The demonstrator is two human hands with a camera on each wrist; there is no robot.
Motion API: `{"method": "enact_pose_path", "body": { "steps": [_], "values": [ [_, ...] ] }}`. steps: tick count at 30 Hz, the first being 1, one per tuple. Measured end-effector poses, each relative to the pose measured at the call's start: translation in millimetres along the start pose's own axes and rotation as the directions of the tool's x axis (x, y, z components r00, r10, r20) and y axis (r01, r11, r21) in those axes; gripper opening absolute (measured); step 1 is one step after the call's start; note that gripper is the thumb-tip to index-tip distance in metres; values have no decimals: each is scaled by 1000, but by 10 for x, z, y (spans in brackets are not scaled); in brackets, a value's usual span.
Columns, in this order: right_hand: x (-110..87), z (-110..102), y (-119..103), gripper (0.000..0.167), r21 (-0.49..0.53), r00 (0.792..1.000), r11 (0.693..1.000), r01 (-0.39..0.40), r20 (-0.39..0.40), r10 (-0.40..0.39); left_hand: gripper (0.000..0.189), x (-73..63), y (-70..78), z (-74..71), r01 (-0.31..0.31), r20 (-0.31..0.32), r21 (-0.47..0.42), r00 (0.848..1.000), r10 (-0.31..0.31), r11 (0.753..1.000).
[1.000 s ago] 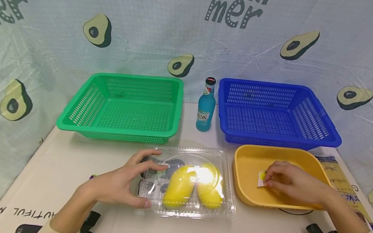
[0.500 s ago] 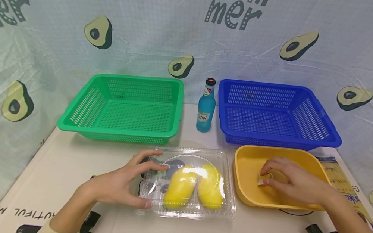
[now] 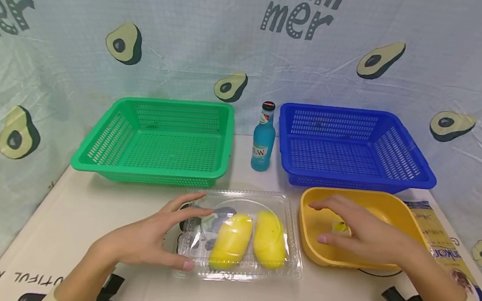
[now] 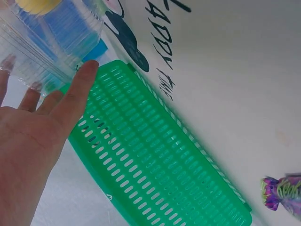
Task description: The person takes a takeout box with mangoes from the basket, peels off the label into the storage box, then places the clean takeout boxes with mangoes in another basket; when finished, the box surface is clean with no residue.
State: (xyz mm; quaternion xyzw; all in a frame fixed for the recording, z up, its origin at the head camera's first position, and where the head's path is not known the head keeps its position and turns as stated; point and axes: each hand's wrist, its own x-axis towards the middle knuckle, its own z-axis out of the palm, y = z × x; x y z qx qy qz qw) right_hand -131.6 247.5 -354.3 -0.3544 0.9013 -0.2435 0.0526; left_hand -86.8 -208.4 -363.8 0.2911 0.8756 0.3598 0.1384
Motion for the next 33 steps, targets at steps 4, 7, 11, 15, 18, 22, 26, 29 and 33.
{"method": "enact_pose_path", "body": {
  "steps": [4, 7, 11, 15, 18, 22, 26, 29, 33],
  "values": [
    [36, 41, -77, 62, 36, 1000, 999, -3, 21, 2, 88, -15, 0, -5, -13, -8, 7, 1000, 13, 1000],
    [61, 70, -120, 71, 38, 999, 999, -4, 39, 2, 88, -31, 2, -13, -6, -17, 16, 1000, 6, 1000],
    [104, 107, -142, 83, 41, 998, 999, 34, 48, -36, 90, -45, 7, -33, 22, -14, 22, 1000, -22, 1000],
    [146, 150, -148, 88, 67, 997, 997, 49, 63, -54, 94, -46, -1, -39, 40, 3, 12, 999, -40, 999],
    [166, 182, -156, 90, 90, 996, 995, 33, 84, -41, 96, -46, -11, -33, 44, 4, 5, 999, -44, 999],
    [178, 216, -180, 95, 106, 993, 994, 9, 117, -21, 98, -51, -26, -18, 40, 0, 8, 999, -40, 999],
    [194, 251, -202, 103, 105, 992, 994, 12, 122, -25, 98, -52, -43, -4, 33, -2, 21, 999, -33, 999],
    [208, 286, -213, 110, 102, 992, 994, 25, 120, -37, 96, -54, -55, 6, 17, -2, 2, 1000, -17, 1000],
    [219, 328, -220, 111, 92, 992, 994, 51, 114, -61, 93, -67, -56, 18, 1, -2, -37, 1000, -1, 999]
  ]
}}
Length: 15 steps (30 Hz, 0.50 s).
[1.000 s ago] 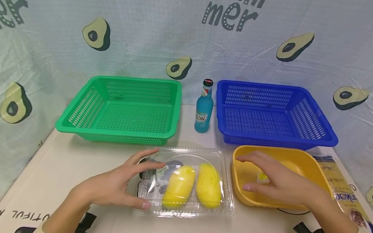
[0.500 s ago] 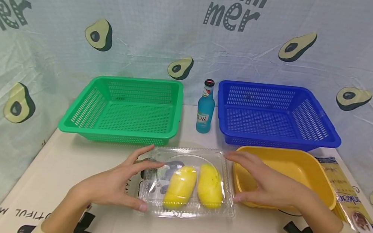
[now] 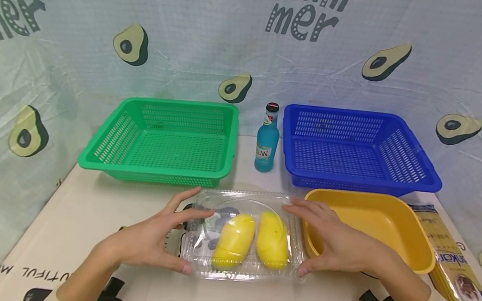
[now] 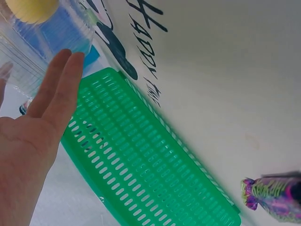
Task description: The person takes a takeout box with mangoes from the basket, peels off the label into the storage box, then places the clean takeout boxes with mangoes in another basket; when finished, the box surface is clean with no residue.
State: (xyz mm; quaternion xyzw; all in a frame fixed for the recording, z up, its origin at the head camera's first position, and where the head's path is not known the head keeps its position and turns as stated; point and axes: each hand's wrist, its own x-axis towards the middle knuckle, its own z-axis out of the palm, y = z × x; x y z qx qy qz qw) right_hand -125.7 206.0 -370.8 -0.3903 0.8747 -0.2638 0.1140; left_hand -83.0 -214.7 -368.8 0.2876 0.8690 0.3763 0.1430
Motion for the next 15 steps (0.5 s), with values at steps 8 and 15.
{"method": "enact_pose_path", "body": {
  "steps": [8, 15],
  "values": [
    [-45, 6, 27, 108, -18, 999, 999, 31, -33, -32, 92, -29, 86, -8, 9, -47, -19, 999, -10, 1000],
    [-145, -117, -38, 107, 31, 998, 999, 21, -56, -19, 87, -33, 192, -31, -45, -106, -3, 993, 45, 999]
  ]
}}
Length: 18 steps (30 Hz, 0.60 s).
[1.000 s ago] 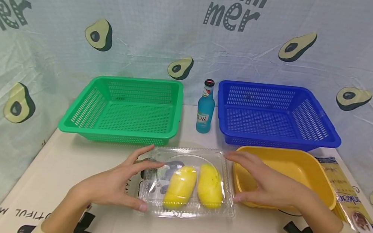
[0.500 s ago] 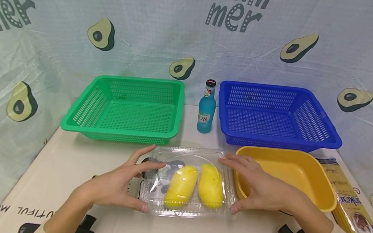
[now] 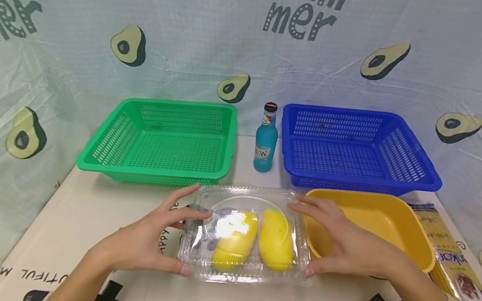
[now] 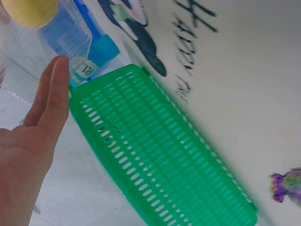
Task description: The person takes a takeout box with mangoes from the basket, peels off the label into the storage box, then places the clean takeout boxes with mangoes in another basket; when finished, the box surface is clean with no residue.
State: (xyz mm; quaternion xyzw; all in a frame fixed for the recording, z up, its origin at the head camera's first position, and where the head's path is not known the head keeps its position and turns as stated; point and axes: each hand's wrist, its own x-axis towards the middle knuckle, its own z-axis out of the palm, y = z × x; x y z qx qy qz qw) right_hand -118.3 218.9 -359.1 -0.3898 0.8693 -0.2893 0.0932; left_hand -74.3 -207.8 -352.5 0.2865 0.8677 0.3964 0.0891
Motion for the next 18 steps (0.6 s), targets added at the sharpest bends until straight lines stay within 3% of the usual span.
{"method": "enact_pose_path", "body": {
  "steps": [7, 12, 18],
  "values": [
    [-121, -225, -77, 111, -56, 996, 996, 63, -63, -67, 77, 76, 170, -53, -72, -26, 45, 997, 73, 996],
    [-214, -430, -73, 116, -86, 990, 994, 68, -114, -78, 72, 259, 322, -72, -108, -31, 57, 993, 110, 992],
    [-335, -701, -53, 122, -64, 981, 995, 72, -177, -83, 72, 521, 403, -76, -203, -34, -7, 979, 202, 979]
  ]
}}
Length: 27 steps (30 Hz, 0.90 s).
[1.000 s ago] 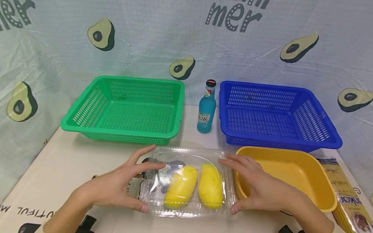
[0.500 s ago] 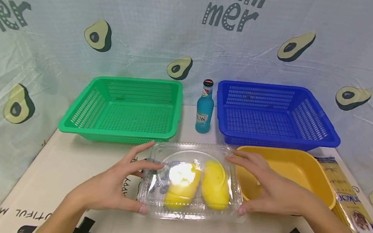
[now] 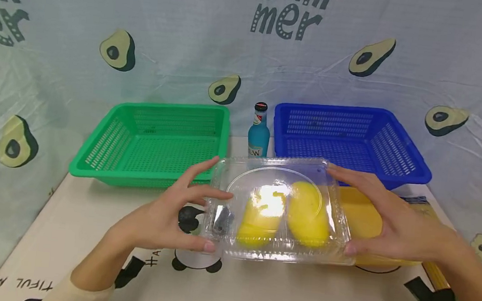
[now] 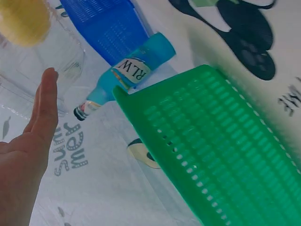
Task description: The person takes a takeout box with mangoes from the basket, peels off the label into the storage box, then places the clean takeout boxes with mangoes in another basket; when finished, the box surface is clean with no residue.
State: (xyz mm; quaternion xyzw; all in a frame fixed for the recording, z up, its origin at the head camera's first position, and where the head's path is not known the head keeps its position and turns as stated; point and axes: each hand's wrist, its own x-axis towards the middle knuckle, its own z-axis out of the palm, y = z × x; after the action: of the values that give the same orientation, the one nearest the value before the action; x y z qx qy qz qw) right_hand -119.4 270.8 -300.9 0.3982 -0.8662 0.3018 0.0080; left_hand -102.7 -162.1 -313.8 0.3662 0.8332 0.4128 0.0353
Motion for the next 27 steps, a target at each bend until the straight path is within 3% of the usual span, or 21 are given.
{"method": "enact_pose_path", "body": {
  "steps": [9, 15, 22, 27],
  "values": [
    [-53, -366, 198, 102, 195, 993, 980, 45, -112, -23, 60, 546, 64, 31, -55, -59, -103, 997, 49, 993],
    [-85, -585, 504, 82, 364, 988, 923, 123, -133, -79, 46, 926, 83, 134, -101, -131, -141, 988, 83, 985],
    [-102, -734, 788, 73, 376, 981, 923, 82, -196, -7, 41, 1306, 64, 265, -103, -206, -119, 975, 77, 988],
    [-133, -744, 954, 62, 404, 969, 911, 89, -245, 14, 37, 1522, 22, 376, -109, -226, -149, 971, 73, 983]
  ]
}}
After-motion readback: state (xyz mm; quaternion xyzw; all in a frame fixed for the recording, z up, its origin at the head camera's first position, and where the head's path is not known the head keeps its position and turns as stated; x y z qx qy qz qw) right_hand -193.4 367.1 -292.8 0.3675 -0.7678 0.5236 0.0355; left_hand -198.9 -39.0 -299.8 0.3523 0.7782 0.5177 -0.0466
